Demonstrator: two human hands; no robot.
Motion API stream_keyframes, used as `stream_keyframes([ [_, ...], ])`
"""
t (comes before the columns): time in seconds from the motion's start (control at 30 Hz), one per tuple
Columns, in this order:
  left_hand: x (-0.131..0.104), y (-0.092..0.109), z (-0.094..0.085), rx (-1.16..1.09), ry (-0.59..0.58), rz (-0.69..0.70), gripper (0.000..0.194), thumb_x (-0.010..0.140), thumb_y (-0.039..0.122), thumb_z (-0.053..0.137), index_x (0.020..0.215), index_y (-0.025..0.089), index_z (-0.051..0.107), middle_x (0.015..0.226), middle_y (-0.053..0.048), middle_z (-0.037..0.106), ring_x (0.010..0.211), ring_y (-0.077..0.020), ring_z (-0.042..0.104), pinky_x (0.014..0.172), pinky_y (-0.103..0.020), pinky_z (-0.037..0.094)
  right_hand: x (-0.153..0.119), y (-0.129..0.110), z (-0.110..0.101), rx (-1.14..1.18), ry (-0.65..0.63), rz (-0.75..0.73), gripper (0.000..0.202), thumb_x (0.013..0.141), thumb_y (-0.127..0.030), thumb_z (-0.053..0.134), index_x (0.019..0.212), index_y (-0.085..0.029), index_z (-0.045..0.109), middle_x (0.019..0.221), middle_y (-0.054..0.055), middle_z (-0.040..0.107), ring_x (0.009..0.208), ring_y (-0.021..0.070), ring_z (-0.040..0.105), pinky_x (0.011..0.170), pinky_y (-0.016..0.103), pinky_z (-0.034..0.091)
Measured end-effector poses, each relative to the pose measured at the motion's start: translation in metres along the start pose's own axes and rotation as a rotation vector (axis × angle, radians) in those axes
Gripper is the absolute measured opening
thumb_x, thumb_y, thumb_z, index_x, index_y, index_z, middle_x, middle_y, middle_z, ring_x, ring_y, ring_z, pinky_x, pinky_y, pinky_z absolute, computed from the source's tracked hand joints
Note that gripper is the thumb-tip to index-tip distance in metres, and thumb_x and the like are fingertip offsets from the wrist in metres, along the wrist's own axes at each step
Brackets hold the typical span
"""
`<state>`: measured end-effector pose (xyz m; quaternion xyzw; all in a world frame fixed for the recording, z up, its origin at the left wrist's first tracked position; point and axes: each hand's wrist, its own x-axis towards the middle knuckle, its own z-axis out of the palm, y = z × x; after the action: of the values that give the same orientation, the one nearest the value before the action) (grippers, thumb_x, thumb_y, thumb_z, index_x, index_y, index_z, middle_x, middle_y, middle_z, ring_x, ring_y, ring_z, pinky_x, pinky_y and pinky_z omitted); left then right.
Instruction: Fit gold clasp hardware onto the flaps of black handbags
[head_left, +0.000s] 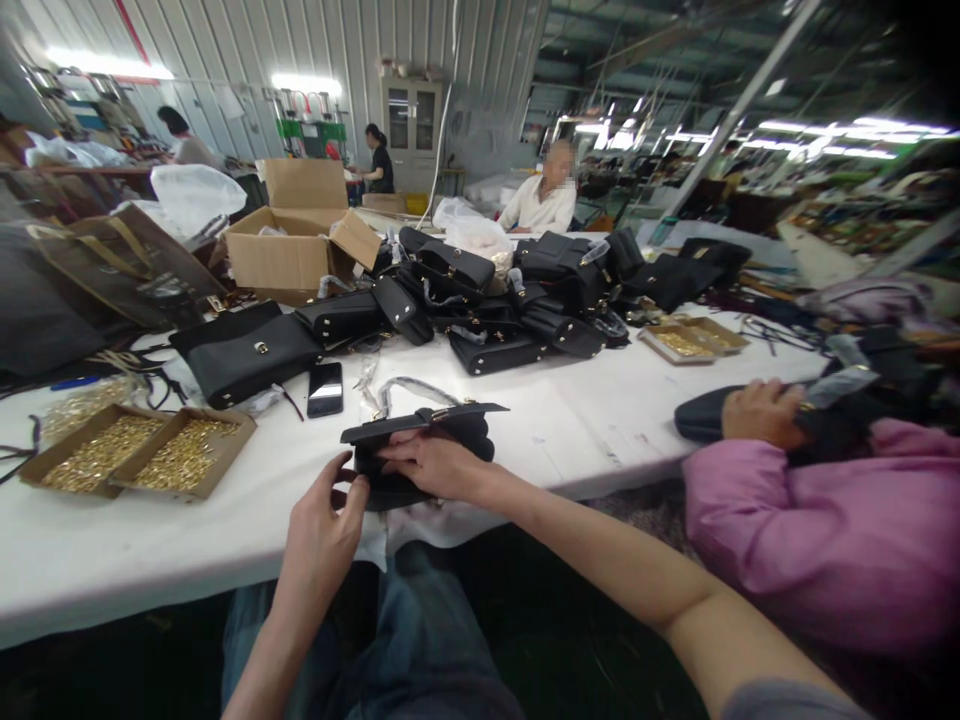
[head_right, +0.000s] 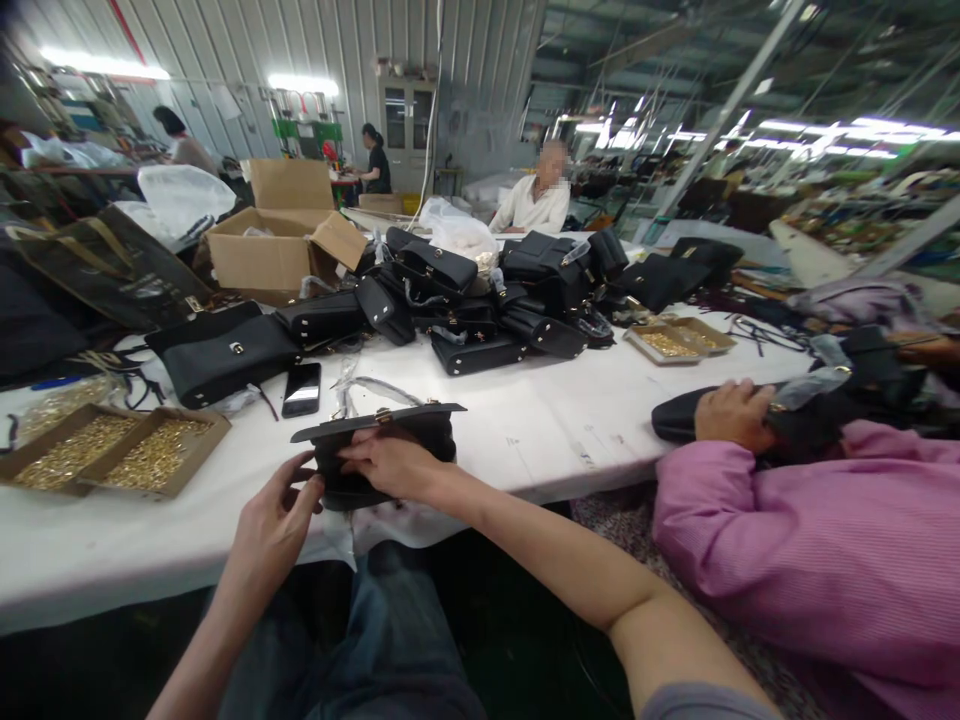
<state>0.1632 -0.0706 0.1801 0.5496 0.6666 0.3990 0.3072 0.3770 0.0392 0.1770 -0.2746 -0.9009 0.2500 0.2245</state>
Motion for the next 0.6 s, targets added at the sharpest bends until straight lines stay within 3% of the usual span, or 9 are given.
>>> stream_keyframes([
  [0.13, 0.002, -0.009, 0.001, 0.028, -0.016, 0.102, 0.054, 0.104, 0.053, 0.057, 0.144, 0.02, 0.07, 0.125, -0.011, 0.076, 0.11, -0.0311, 0.074, 0.097, -0.044, 0.058, 0.0, -0.005, 0.006, -0.202, 0.023, -0.027, 0.028, 0.107, -0.01, 0.067, 0.13, -0.022, 0.079, 0.113, 0.006, 0.08, 0.1, 0.0234, 0.076, 0.093, 0.031, 0.062],
  [0.23, 0.002, -0.013, 0.003, 0.0, -0.029, 0.113, 0.055, 0.105, 0.053, 0.055, 0.147, 0.019, 0.069, 0.134, -0.013, 0.072, 0.121, -0.0321, 0.07, 0.097, -0.044, 0.06, -0.001, -0.012, 0.005, -0.346, 0.007, -0.055, 0.034, 0.106, -0.006, 0.066, 0.136, -0.019, 0.073, 0.12, 0.01, 0.077, 0.098, 0.0245, 0.075, 0.086, 0.033, 0.062],
  [0.43, 0.001, -0.007, 0.005, -0.106, -0.026, 0.09, 0.054, 0.106, 0.052, 0.053, 0.14, 0.016, 0.073, 0.142, -0.015, 0.07, 0.136, -0.0316, 0.065, 0.104, -0.042, 0.061, 0.001, -0.019, 0.003, -0.25, 0.023, -0.159, 0.022, 0.113, -0.022, 0.066, 0.133, -0.018, 0.076, 0.116, 0.01, 0.078, 0.108, 0.027, 0.076, 0.103, 0.04, 0.06],
  [0.6, 0.002, -0.011, 0.007, -0.103, -0.033, 0.11, 0.058, 0.107, 0.052, 0.05, 0.146, 0.014, 0.07, 0.146, -0.017, 0.069, 0.139, -0.0325, 0.063, 0.12, -0.049, 0.051, 0.01, -0.018, 0.006, -0.111, 0.048, -0.123, 0.017, 0.113, -0.019, 0.068, 0.122, -0.018, 0.082, 0.118, 0.009, 0.08, 0.111, 0.0242, 0.077, 0.108, 0.037, 0.058],
])
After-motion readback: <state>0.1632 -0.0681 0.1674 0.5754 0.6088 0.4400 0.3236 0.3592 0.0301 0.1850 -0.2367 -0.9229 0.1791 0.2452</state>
